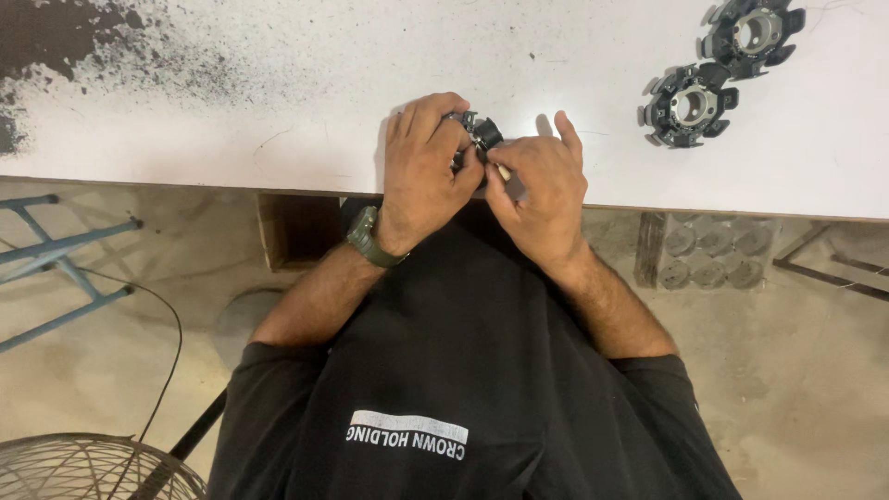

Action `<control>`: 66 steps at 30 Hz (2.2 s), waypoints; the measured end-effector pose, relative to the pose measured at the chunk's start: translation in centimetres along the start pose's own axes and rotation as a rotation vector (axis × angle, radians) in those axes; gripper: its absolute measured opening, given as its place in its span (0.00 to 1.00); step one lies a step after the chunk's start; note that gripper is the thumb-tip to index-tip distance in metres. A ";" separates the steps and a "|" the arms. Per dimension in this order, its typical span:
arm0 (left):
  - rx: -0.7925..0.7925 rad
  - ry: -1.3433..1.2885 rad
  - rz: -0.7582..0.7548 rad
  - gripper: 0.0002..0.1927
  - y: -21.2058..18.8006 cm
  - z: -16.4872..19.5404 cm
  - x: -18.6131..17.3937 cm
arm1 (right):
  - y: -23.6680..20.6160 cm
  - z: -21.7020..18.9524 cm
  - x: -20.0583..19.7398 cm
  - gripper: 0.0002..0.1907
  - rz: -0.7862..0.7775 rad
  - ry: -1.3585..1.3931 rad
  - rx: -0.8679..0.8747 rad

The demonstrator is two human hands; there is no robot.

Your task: The person uses a small abrasive block to deburr and smooth the edges of multiple black mechanical parts on a white table. They handle each part one at a time, rotating it to treat different edges, then place it aside and pick up the next part.

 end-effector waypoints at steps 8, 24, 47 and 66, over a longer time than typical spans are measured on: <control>-0.005 -0.065 -0.008 0.08 -0.2 -0.3 0.0 | 0.1 -0.4 0.2 0.10 -0.060 -0.126 0.025; 0.209 0.144 -0.143 0.07 1.4 -0.4 -4.7 | 0.2 0.2 0.6 0.10 0.066 0.035 0.027; 0.020 -0.147 -0.154 0.05 0.8 0.5 -3.8 | -0.2 0.3 1.3 0.12 0.080 0.036 -0.044; 0.002 -0.195 -0.151 0.06 0.4 0.3 -3.4 | -0.7 0.9 1.7 0.13 0.092 0.021 -0.093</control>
Point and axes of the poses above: each hand's wrist, its own y-axis towards the middle knuckle, its own x-axis out of the palm, z = x × y, the point moved 2 cm from there along y, towards the middle knuckle, and after that the axes turned 15 degrees about -z, right-handed, at the moved point
